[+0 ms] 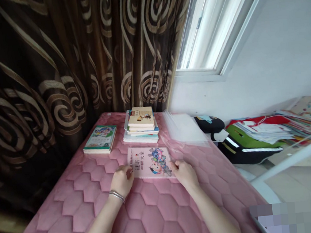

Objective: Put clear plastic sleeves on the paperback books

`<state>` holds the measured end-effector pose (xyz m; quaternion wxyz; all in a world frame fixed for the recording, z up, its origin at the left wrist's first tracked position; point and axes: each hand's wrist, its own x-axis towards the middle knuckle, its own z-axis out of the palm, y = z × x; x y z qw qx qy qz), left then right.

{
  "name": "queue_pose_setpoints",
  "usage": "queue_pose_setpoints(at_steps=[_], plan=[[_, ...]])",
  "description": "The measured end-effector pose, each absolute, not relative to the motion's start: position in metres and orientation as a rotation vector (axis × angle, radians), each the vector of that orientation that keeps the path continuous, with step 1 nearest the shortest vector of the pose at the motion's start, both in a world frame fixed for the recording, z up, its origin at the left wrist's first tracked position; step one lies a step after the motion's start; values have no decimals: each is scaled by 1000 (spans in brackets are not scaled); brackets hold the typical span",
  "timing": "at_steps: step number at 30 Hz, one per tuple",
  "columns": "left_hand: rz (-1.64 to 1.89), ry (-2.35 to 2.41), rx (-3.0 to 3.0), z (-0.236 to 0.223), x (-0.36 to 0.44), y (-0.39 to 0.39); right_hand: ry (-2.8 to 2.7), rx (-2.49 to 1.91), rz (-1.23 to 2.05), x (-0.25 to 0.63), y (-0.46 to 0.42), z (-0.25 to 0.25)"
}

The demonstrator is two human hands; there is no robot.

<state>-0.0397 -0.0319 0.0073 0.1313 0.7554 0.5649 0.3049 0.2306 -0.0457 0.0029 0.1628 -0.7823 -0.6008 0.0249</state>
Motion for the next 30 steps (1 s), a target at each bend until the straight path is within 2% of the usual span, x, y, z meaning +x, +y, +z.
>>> queue_pose_setpoints(at_steps=[5,8,12,15,22,30], plan=[[918,1758,2310,5,-25,-42,-1690,-2207,31,230,-47,7],[865,1777,2434,11,-13,-53,-1767,-2023,-83,217,-51,13],[853,1729,2547,19,-6,-61,-2020,-1640,63,185,-60,17],[790,1612,2582,17,-6,-57,-2101,-1524,118,167,-64,14],[744,1505,2519,11,-10,-47,-2227,-1414,29,163,-66,11],[714,1557,2465,20,-58,-30,-2202,-1566,57,216,-71,12]])
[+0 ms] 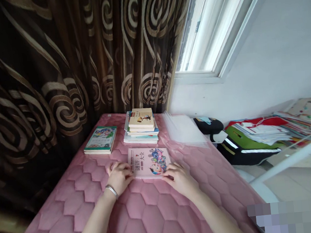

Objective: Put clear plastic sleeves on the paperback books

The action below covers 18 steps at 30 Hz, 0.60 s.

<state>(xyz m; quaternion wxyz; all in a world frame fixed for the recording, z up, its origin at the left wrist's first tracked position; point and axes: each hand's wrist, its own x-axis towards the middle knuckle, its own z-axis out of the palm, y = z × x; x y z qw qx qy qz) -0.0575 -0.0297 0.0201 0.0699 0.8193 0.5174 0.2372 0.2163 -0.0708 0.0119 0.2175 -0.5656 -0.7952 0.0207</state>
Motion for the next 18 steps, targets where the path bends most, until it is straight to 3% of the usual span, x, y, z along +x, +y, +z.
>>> queue_pose_setpoints(at_steps=[10,18], plan=[[613,1525,2460,29,-70,-27,-2110,-1695,185,254,-75,14],[649,1396,2493,21,-36,-39,-2111,-1571,130,235,-78,12]])
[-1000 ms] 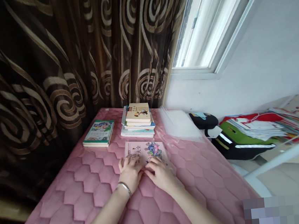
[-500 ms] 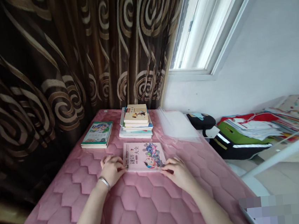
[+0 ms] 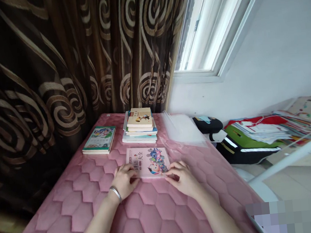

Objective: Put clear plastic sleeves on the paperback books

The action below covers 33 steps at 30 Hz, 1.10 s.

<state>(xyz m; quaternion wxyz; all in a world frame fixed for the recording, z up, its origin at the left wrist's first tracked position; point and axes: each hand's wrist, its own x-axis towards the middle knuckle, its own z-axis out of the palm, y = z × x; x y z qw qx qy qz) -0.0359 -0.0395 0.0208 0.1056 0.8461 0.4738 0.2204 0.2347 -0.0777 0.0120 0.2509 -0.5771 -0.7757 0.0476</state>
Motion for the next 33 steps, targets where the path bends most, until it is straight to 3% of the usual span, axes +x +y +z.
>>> queue_pose_setpoints(at_steps=[11,23,33], plan=[[620,1522,2462,16,-3,-46,-2114,-1617,-29,165,-74,12],[559,1593,2311,28,-77,-24,-2106,-1587,251,264,-73,7],[487,1538,2236,32,-80,-21,-2115,-1568,417,274,-69,5]])
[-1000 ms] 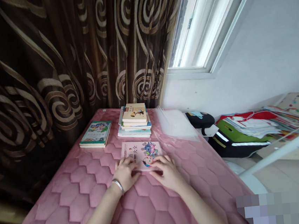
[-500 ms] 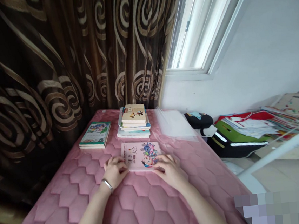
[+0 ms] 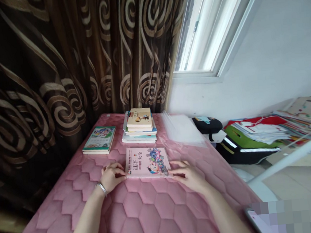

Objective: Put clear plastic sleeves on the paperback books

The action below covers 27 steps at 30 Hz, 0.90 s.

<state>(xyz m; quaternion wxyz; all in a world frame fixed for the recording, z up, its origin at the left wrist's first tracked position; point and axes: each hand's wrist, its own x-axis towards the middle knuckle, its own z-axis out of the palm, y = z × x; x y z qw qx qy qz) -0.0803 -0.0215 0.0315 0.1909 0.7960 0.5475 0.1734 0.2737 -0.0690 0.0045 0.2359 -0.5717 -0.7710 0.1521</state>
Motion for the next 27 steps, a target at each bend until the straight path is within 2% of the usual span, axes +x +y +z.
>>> queue_pose_setpoints(at_steps=[5,12,19,27], plan=[[553,1466,2187,31,-83,-21,-2087,-1625,471,271,-68,14],[472,1576,2130,33,-70,-28,-2246,-1766,149,231,-14,34],[516,1606,2155,26,-69,-26,-2374,-1888,209,207,48,38],[564,1955,2024,22,-63,-23,-2208,-2142,191,225,8,33]])
